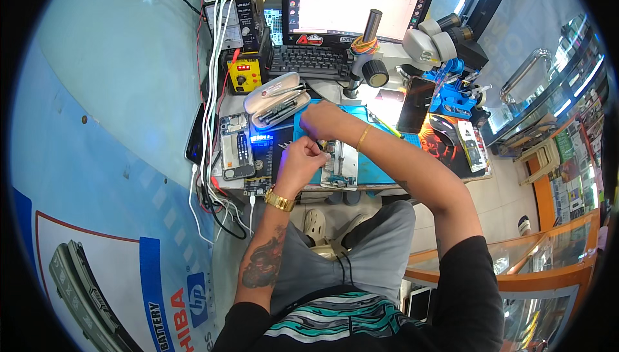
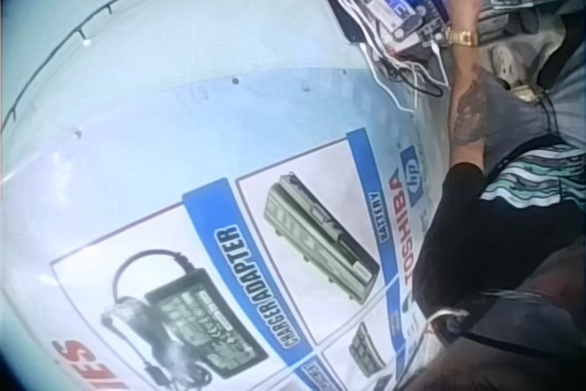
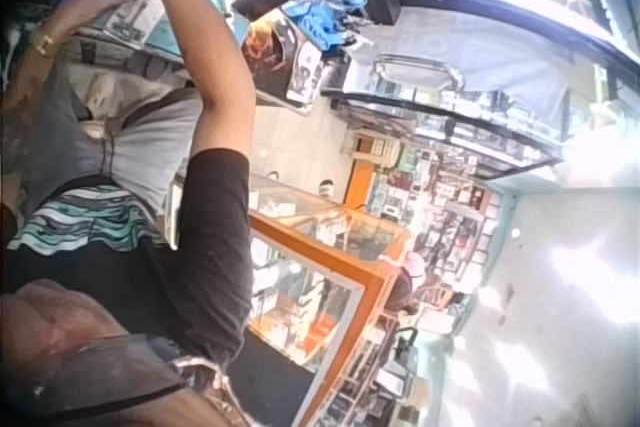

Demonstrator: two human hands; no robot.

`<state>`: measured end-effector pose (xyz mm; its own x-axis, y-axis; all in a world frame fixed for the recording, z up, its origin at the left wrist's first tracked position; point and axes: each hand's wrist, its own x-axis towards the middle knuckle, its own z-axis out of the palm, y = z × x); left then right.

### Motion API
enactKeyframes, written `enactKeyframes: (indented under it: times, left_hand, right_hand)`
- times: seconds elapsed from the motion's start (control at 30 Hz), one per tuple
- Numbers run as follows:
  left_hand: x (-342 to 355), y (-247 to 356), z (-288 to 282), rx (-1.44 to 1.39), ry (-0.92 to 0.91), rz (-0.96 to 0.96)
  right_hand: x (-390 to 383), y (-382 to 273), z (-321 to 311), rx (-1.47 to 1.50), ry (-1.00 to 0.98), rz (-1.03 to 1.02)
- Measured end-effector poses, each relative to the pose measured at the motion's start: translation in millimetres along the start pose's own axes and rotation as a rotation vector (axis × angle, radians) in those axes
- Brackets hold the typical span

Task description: The person applies a liquid substance from a tube to a circuit board and then uses a heat gun and a small tool to work on the components of a disassembled mobile device on a repair bench.

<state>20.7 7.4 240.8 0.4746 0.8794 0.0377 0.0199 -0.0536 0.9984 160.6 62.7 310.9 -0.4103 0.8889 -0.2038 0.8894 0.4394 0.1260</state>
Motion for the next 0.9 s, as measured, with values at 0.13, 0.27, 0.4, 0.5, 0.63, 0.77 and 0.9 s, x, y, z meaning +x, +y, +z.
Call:
enactKeyframes:
  times: [0.13, 0.27, 0.4, 0.5, 0.63, 0.77, 0.9]
  left_hand:
    - [0.6, -3.0, -2.2, -0.002, 0.006, 0.002]
    - [-1.2, 5.2, -1.4, 0.064, 0.012, -0.006]
    - [-1.2, 3.7, -1.6, 0.073, 0.017, -0.007]
    - [0.5, -3.4, -1.8, -0.032, -0.003, 0.009]
    - [-0.3, -0.4, -1.4, -0.054, -0.012, 0.003]
    - [-0.4, -0.9, -1.1, -0.053, -0.010, 0.002]
    - [-0.8, -0.6, -1.9, -0.010, -0.010, 0.009]
  right_hand:
    - [-2.3, -5.3, -3.0, 0.041, 0.014, -0.047]
    - [-9.0, -5.9, 0.9, 0.147, 0.082, -0.081]
    - [-15.7, 3.6, 5.3, 0.304, 0.112, -0.075]
    - [-19.4, 5.0, 7.0, 0.212, 0.130, -0.106]
    - [-18.0, 5.6, 17.7, 0.100, 0.231, -0.111]
    - [-14.2, 7.6, 13.6, 0.203, 0.070, 0.055]
    - [-11.5, 12.1, 10.2, 0.203, 0.037, 0.072]
